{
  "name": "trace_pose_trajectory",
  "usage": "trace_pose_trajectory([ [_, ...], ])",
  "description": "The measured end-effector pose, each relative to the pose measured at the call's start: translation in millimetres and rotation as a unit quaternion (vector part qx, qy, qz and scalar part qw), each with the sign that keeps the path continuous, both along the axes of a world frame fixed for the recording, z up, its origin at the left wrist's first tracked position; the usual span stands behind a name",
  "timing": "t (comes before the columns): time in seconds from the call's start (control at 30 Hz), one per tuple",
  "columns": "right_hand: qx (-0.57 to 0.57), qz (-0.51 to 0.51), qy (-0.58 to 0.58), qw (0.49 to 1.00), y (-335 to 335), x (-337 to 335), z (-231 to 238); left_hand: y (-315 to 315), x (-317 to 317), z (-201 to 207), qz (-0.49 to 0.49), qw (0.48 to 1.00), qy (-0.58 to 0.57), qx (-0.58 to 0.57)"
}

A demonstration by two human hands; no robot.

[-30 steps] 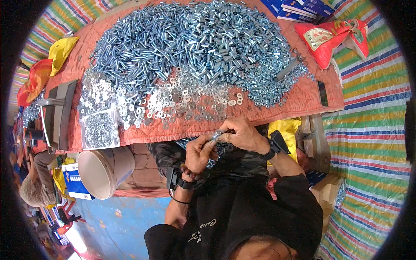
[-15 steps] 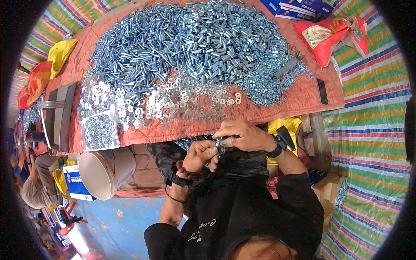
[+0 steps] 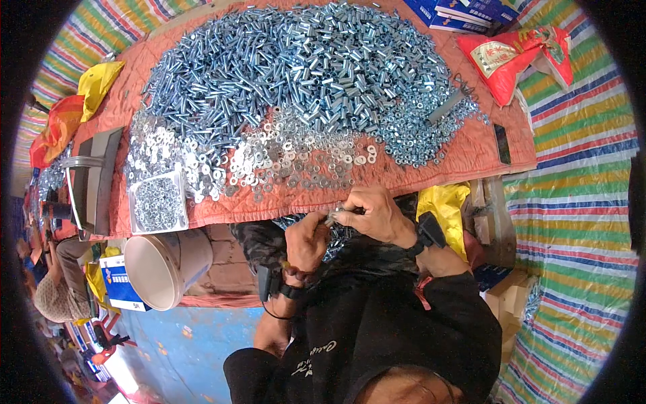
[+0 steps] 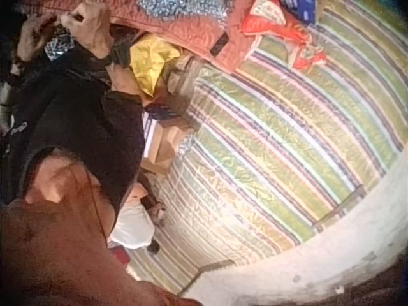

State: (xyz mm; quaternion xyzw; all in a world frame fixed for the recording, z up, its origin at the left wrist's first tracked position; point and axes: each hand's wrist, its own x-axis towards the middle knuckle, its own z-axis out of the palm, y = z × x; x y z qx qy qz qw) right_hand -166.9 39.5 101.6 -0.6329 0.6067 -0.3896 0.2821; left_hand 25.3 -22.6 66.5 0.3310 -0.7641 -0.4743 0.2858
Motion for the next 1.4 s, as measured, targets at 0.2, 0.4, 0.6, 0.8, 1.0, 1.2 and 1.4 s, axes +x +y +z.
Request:
trace_pose_trajectory([
  [0.2,0.041,-0.097,-0.156,0.982,12,8,7,3,-7,-3,0.081,0.995,0.017,-0.046],
  [0.4,0.052,-0.018,-0.248,0.967,22,20,20,3,-8,-8,0.100,0.994,0.029,0.022],
  [0.6,0.010,-0.025,-0.255,0.967,19,21,23,-4,-8,-6,0.113,0.993,0.039,0.004],
  [0.8,0.021,-0.049,-0.285,0.957,11,25,2,-4,-12,-9,0.119,0.989,0.054,0.062],
  [1.0,0.047,0.001,-0.283,0.958,17,22,6,-8,-13,-9,0.109,0.990,0.059,0.068],
  [1.2,-0.002,-0.085,-0.283,0.955,1,27,0,-11,-13,-16,0.116,0.986,0.075,0.098],
  [1.4,0.017,0.008,-0.319,0.948,3,16,16,-20,-16,-7,0.124,0.990,0.042,0.046],
])
